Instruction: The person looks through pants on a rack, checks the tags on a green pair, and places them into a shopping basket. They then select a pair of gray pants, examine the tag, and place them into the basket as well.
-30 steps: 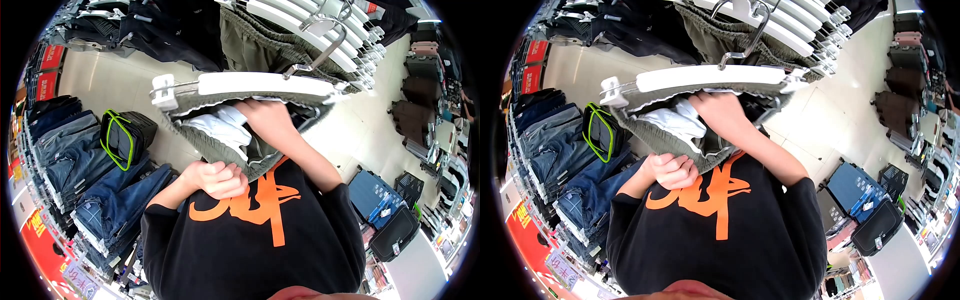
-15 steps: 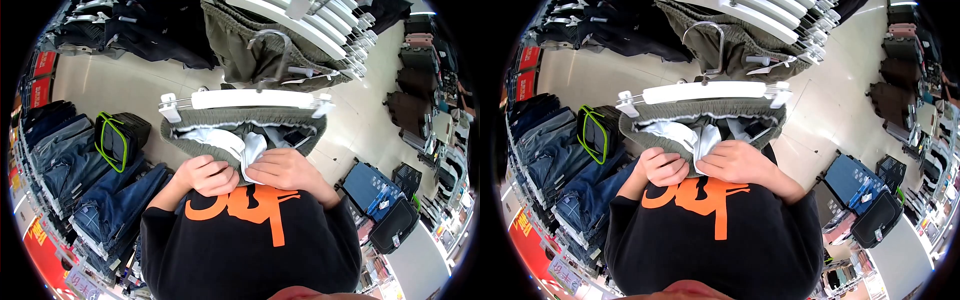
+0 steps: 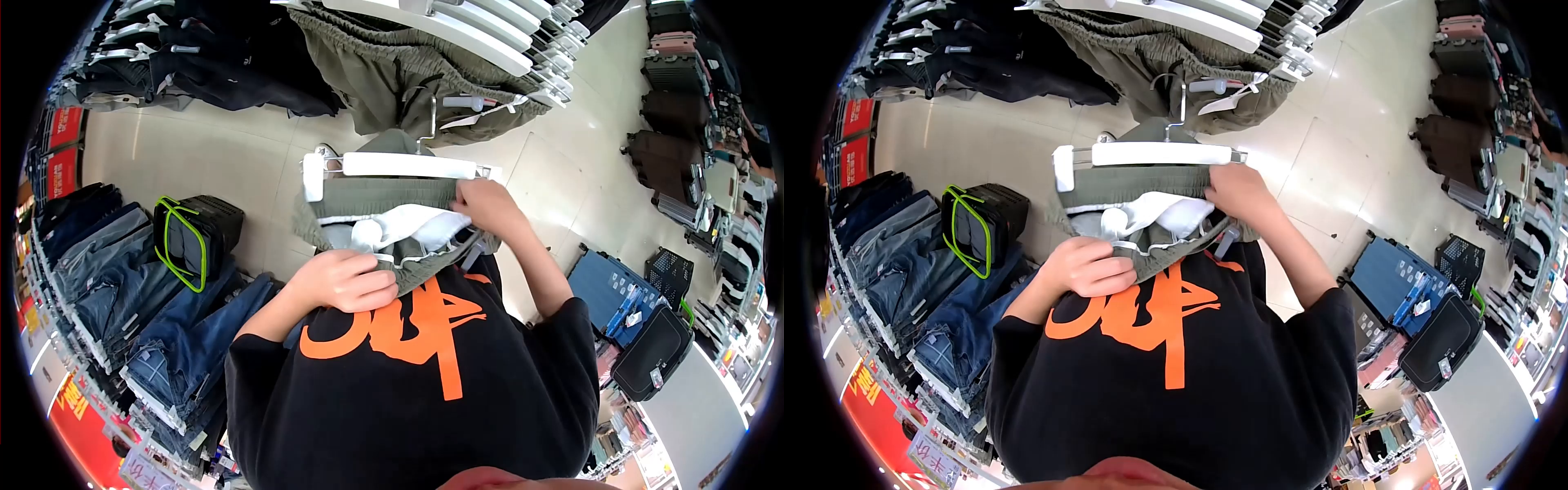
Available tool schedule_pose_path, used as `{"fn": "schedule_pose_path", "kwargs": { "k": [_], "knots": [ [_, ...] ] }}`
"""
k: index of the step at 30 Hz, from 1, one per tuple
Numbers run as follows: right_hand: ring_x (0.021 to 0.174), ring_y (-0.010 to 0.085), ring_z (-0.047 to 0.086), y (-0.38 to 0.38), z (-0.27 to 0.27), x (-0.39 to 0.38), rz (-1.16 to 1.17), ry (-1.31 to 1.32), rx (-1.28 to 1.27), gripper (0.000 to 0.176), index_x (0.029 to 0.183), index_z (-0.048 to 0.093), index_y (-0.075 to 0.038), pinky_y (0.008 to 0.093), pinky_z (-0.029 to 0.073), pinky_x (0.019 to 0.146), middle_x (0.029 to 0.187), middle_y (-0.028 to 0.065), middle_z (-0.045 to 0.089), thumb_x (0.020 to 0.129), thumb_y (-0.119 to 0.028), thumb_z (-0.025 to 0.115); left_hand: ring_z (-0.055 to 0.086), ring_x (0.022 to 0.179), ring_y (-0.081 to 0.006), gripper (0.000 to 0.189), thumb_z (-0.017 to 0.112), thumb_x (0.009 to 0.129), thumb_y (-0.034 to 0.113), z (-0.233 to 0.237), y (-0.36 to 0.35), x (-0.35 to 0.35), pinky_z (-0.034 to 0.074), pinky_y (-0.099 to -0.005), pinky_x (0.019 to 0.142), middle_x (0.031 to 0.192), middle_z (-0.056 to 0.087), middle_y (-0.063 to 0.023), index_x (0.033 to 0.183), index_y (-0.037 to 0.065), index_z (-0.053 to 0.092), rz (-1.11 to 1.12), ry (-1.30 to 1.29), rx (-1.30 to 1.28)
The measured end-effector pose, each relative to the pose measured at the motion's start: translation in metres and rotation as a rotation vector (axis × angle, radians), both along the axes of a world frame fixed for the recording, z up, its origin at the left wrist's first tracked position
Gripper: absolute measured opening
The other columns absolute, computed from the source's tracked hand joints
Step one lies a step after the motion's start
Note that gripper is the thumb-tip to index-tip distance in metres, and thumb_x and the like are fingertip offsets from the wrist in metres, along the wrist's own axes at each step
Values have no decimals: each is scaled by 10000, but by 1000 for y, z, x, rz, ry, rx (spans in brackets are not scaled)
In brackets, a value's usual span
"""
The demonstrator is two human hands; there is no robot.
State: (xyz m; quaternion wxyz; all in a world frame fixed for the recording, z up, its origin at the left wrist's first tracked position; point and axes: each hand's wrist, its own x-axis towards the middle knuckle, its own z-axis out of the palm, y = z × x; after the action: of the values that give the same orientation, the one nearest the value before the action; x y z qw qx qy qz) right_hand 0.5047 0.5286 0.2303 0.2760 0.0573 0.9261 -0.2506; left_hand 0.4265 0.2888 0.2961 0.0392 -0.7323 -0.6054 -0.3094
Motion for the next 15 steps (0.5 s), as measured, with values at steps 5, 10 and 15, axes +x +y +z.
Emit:
{"fn": "schedule_pose_path", "kwargs": {
  "k": [5, 10, 15],
  "knots": [
    [738, 297, 560, -5, -18, -11, -248, 313, 185, 324, 807, 548, -50, 385, 455, 636, 683, 149, 552, 611, -285, 656, 422, 523, -92, 156, 585, 549, 103, -6, 4, 0, 350, -179, 396, 700, 488, 48, 694, 123, 528, -35, 6, -36],
    [749, 292, 568, 11, -31, -14, -88, 155, 7, 491, 925, 547, -80, 388, 453, 657, 802, 117, 574, 539, -336, 710, 427, 523, -88, 142, 573, 555, 90, -5, 0, -2, 354, -184, 392, 682, 483, 50, 683, 125, 522, 9, 26, -45],
    [633, 306, 541, -25, 55, -2, -275, 437, 26, 221, 854, 488, -76, 363, 429, 528, 741, 108, 523, 687, -157, 608, 432, 522, -90, 120, 570, 559, 91, -12, -7, -4, 353, -193, 382, 676, 485, 45, 665, 122, 523, 115, -25, -62]
  ]
}}
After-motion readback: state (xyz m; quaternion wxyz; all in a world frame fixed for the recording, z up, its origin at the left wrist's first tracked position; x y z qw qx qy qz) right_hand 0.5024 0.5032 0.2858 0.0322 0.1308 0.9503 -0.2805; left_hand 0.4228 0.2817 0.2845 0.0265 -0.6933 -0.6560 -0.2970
